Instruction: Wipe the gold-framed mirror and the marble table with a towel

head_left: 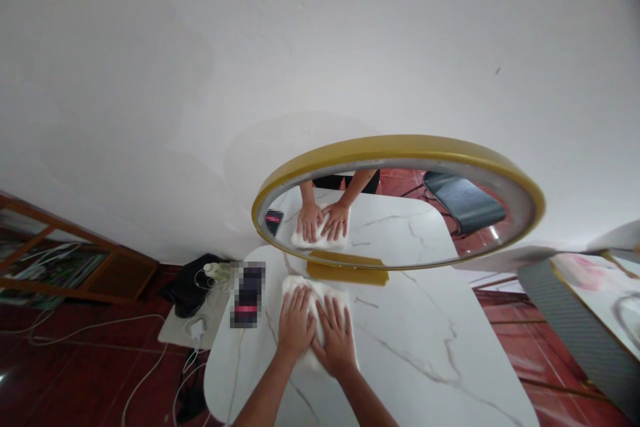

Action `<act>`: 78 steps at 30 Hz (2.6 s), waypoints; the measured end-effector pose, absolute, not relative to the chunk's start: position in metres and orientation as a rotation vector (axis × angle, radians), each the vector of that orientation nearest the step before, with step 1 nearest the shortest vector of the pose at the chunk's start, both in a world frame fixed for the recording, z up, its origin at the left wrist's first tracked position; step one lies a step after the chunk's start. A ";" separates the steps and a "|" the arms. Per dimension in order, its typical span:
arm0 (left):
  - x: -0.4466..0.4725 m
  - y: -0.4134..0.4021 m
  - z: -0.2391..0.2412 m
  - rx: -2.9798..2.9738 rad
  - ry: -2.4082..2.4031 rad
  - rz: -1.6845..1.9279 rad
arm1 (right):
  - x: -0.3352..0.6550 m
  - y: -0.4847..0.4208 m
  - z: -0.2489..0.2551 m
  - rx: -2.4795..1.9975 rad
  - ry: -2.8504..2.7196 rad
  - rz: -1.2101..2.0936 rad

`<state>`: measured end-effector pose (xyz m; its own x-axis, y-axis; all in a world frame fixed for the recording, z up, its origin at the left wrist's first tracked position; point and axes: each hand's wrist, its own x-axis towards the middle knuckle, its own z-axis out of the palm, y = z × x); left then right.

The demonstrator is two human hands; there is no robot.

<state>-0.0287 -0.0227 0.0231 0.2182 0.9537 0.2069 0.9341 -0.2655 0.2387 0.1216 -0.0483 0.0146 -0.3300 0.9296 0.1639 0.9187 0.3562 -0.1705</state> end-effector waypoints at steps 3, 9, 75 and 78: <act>-0.028 -0.011 0.023 2.353 1.872 0.466 | 0.118 -0.041 0.013 -1.644 -2.390 0.074; -0.026 -0.022 0.020 2.349 1.867 0.444 | 0.129 -0.052 0.016 -1.582 -2.436 0.080; 0.053 -0.027 0.024 2.408 1.722 0.561 | 0.208 -0.063 0.016 -1.726 -2.369 0.005; 0.051 -0.014 0.028 2.395 1.689 0.503 | 0.209 -0.051 0.017 -1.726 -2.361 0.003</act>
<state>0.0508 -0.0143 0.0279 0.3023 0.9369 0.1756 0.8803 -0.3450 0.3256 0.2094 -0.0510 0.0171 -0.2881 0.9419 0.1728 0.9414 0.3117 -0.1291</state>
